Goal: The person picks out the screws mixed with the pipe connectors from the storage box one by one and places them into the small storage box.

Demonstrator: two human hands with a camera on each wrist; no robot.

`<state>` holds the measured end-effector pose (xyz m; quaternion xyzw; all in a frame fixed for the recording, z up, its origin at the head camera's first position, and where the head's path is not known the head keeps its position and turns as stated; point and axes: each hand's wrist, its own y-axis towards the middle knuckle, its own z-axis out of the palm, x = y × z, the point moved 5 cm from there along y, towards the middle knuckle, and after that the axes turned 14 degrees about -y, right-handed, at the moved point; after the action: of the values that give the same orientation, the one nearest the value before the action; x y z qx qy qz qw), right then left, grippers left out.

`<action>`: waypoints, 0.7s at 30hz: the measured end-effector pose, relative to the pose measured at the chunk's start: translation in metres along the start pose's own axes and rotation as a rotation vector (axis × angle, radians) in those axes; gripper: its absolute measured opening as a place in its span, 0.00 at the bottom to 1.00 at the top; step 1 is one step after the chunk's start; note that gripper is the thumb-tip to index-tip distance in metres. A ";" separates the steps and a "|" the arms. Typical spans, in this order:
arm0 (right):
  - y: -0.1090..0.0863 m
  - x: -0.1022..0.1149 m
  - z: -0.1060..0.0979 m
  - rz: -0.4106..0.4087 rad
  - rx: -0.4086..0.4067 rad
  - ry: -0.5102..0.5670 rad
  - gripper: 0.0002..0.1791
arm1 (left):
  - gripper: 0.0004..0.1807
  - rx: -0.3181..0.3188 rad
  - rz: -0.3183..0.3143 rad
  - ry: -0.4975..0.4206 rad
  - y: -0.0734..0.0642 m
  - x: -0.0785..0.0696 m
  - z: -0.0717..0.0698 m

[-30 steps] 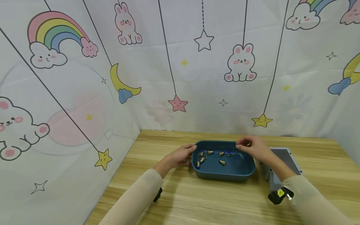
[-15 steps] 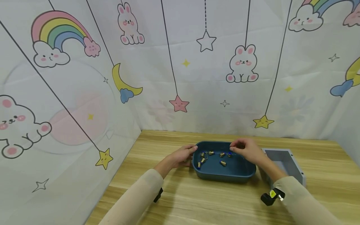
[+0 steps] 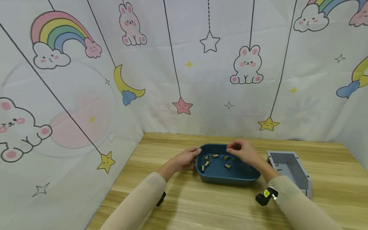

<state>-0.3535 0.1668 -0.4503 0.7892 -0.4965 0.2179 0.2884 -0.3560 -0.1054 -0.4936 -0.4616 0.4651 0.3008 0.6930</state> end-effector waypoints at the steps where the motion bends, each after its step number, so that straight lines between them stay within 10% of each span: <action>1: 0.001 0.001 0.002 -0.003 0.003 0.002 0.08 | 0.33 0.003 -0.002 -0.007 0.000 0.000 0.000; 21: 0.017 0.014 0.039 -0.037 0.047 0.022 0.04 | 0.34 0.000 0.003 -0.008 0.000 0.001 0.000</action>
<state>-0.3609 0.1257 -0.4663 0.8024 -0.4731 0.2328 0.2794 -0.3555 -0.1057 -0.4949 -0.4597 0.4628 0.3037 0.6945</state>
